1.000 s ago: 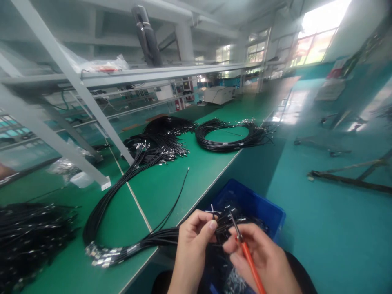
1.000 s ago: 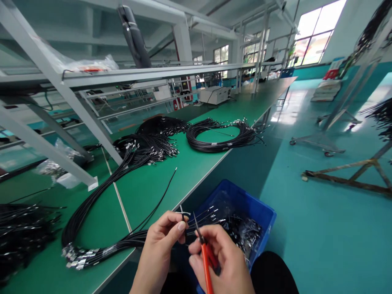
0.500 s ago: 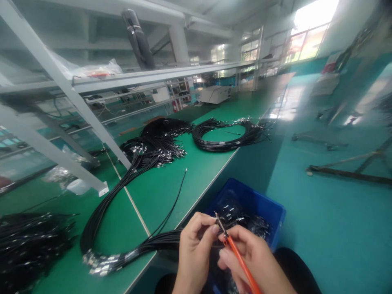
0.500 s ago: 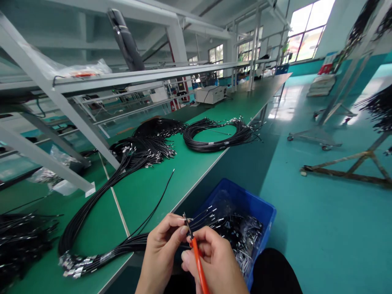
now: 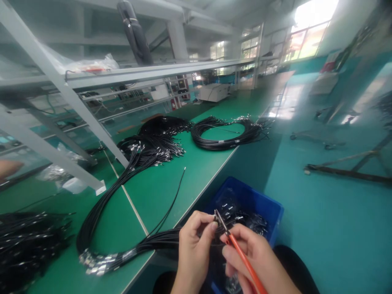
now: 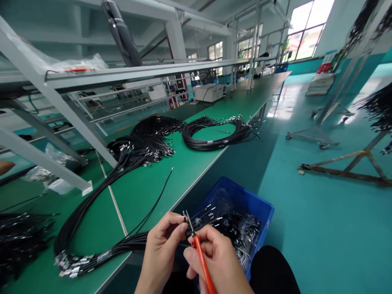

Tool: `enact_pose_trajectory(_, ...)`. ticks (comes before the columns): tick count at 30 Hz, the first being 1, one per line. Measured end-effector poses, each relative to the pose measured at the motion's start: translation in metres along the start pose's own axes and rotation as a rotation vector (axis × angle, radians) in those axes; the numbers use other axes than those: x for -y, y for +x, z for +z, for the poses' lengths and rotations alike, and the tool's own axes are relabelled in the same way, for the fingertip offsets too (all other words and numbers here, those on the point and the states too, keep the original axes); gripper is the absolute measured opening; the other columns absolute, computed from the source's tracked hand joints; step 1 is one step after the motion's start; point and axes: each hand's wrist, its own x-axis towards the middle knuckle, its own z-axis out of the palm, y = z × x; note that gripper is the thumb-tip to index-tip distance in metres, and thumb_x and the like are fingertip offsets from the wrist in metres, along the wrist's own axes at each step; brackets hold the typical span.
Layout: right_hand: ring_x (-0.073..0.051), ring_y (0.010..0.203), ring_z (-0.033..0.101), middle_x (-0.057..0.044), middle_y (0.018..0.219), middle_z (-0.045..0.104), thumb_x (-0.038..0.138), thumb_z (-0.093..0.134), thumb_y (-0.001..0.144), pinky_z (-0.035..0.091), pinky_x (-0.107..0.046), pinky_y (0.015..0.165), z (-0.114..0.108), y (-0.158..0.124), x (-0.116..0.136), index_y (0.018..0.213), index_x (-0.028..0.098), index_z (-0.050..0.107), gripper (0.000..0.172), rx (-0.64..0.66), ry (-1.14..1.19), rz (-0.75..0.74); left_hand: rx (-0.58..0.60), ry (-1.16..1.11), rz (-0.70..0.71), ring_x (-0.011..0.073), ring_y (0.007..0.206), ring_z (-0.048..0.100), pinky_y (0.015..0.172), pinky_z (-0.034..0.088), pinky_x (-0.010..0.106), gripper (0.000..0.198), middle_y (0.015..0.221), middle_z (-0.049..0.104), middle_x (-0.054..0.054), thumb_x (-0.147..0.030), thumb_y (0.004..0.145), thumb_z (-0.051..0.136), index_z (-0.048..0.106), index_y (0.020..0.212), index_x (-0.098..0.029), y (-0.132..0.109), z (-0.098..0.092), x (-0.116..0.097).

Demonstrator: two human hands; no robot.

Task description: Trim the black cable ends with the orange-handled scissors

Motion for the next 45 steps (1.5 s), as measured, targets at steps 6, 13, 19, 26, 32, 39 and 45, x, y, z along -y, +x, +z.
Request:
enact_pose_trajectory(6,-0.001,0.027,0.034,0.000,0.049,0.063,0.023,0.063,0.066,0.024,-0.014,0.032,-0.005,-0.003,-0.002,0.076,0.017,0.054,0.015,0.039,-0.064,-0.033,-0.057,0.017,0.004,0.0140,0.064,0.054,0.060,0.043,0.022,0.005,0.068,0.058,-0.001,-0.019,0.077,0.063,0.063,0.072,-0.017,0.000,0.002,-0.002)
enact_pose_trajectory(13,-0.009,0.043,0.055,0.002,0.047,0.061,0.020,0.064,0.067,0.036,-0.014,0.040,-0.001,0.001,0.004,0.074,0.017,0.054,0.013,-0.001,-0.039,-0.018,-0.009,0.078,0.045,0.0139,0.066,0.056,0.062,0.045,0.023,0.005,0.071,0.058,-0.001,-0.017,0.079,0.060,0.061,0.075,-0.018,-0.001,0.001,0.001)
enact_pose_trajectory(19,-0.002,0.023,0.036,0.002,0.053,0.064,0.030,0.064,0.072,0.027,-0.015,0.028,-0.009,0.006,0.000,0.083,0.017,0.048,0.023,0.132,-0.041,0.066,-0.029,0.142,0.095,0.0138,0.065,0.056,0.061,0.044,0.022,0.007,0.069,0.059,-0.001,-0.015,0.078,0.059,0.062,0.072,-0.018,0.001,0.004,0.000)
enact_pose_trajectory(26,-0.002,0.027,0.036,0.004,0.048,0.060,0.027,0.061,0.073,0.027,-0.015,0.032,-0.013,0.005,-0.003,0.079,0.019,0.048,0.017,0.114,-0.158,0.065,-0.038,0.209,0.067,0.0148,0.064,0.056,0.060,0.043,0.023,0.009,0.068,0.059,-0.001,-0.017,0.080,0.057,0.062,0.073,-0.018,0.001,0.007,0.001)
enact_pose_trajectory(32,-0.010,0.055,0.052,0.005,0.062,0.058,0.016,0.069,0.062,0.041,-0.020,0.053,-0.017,0.001,-0.013,0.083,0.020,0.056,0.025,-0.174,-0.112,-0.212,0.020,0.320,0.075,0.0157,0.072,0.058,0.067,0.042,0.024,0.007,0.075,0.062,-0.001,-0.016,0.080,0.057,0.060,0.074,-0.019,0.003,0.006,0.001)
enact_pose_trajectory(39,-0.013,0.064,0.057,0.001,0.075,0.063,0.028,0.072,0.068,0.047,-0.024,0.060,-0.009,0.012,0.000,0.096,0.025,0.054,0.033,-0.353,0.063,-0.417,0.069,0.443,0.101,0.0150,0.068,0.058,0.063,0.042,0.024,0.008,0.071,0.060,-0.001,-0.017,0.081,0.056,0.057,0.072,-0.019,-0.006,0.009,-0.006)
enact_pose_trajectory(45,-0.010,0.049,0.053,0.006,0.061,0.059,0.022,0.077,0.061,0.040,-0.019,0.044,-0.004,0.018,0.005,0.088,0.023,0.054,0.036,-0.328,0.238,-0.377,0.047,0.571,0.209,0.0157,0.063,0.055,0.058,0.039,0.025,0.014,0.067,0.057,0.000,-0.014,0.080,0.053,0.054,0.068,-0.019,-0.011,0.016,-0.005)
